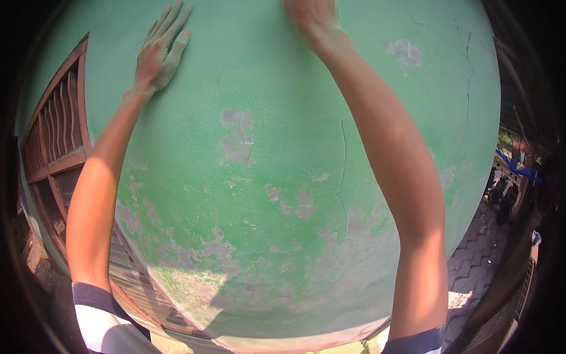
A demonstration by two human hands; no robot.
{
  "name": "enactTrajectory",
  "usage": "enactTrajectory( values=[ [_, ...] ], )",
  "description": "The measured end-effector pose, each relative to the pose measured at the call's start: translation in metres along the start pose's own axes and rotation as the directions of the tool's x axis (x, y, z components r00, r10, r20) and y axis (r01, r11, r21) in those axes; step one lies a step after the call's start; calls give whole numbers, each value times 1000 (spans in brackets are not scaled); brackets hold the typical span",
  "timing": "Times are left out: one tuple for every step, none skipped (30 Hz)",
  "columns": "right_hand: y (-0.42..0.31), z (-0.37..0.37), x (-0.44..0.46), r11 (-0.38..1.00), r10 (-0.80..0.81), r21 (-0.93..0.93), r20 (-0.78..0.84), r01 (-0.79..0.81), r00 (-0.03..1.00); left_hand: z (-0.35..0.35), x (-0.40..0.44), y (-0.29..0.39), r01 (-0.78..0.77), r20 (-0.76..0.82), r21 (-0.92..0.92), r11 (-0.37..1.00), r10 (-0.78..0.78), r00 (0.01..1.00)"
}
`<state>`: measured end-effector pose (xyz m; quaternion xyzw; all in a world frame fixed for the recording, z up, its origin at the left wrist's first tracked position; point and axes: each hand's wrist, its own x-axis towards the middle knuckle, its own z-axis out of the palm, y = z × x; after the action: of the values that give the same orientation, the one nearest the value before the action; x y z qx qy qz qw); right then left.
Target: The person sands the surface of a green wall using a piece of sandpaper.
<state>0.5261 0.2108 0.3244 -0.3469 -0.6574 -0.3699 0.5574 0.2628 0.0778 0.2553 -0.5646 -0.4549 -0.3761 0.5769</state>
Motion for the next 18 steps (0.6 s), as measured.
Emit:
enactTrajectory(
  values=[
    [0,-2,-3,1000,4,-16,-4,-4,1000,0,1,-2,-5,-9,-13,1000,5,1000],
    [1,-3,-11,995,-50,-90,-106,41,993,0,2,-3,3,-1,-17,1000,-3,1000],
    [-1,-2,-22,982,-116,-168,-199,82,973,1,0,-5,15,9,-20,1000,-15,1000],
    [-8,3,-41,979,-202,-91,-324,182,924,2,-1,-6,16,6,-34,999,-16,1000],
    [-16,10,-65,958,-268,-27,-450,287,852,4,-1,-5,12,-4,-31,999,-13,1000],
    [-21,15,-88,958,-271,-38,-449,285,852,4,-1,-5,9,-19,-26,1000,-9,1000],
    [-25,19,-105,917,-376,-59,-458,394,806,4,-1,-6,11,-33,-32,999,-12,999],
    [-27,17,-109,862,-477,-85,-468,499,744,3,-1,-7,18,-35,-37,999,-19,999],
    [-26,15,-101,861,-483,-100,-470,499,739,3,0,-6,20,-31,-44,999,-21,999],
    [-24,11,-92,879,-448,-61,-445,473,776,4,1,-6,13,-34,-51,999,-14,999],
    [-25,5,-83,894,-415,-22,-416,447,809,5,1,-7,15,-42,-62,998,-17,999],
    [-25,-3,-73,894,-416,-26,-413,446,810,5,0,-8,19,-47,-74,997,-23,999],
    [-28,-18,-62,926,-372,-62,-321,373,871,3,-2,-7,22,-45,-80,997,-25,999],
    [-31,-27,-53,948,-316,-103,-230,300,921,1,-4,-3,33,-53,-93,995,-38,998],
    [-31,-30,-44,934,-357,-131,-387,332,850,-1,-5,-1,47,-60,-105,993,-53,997],
    [-30,-33,-38,918,-391,-164,-532,362,751,-1,-6,-1,52,-58,-107,993,-59,997],
    [-31,-44,-35,909,-412,-194,-544,368,731,0,-6,-2,54,-67,-114,992,-62,996],
    [-32,-53,-32,901,-432,-225,-555,371,711,0,-6,-1,54,-76,-124,991,-64,995]
  ],
)
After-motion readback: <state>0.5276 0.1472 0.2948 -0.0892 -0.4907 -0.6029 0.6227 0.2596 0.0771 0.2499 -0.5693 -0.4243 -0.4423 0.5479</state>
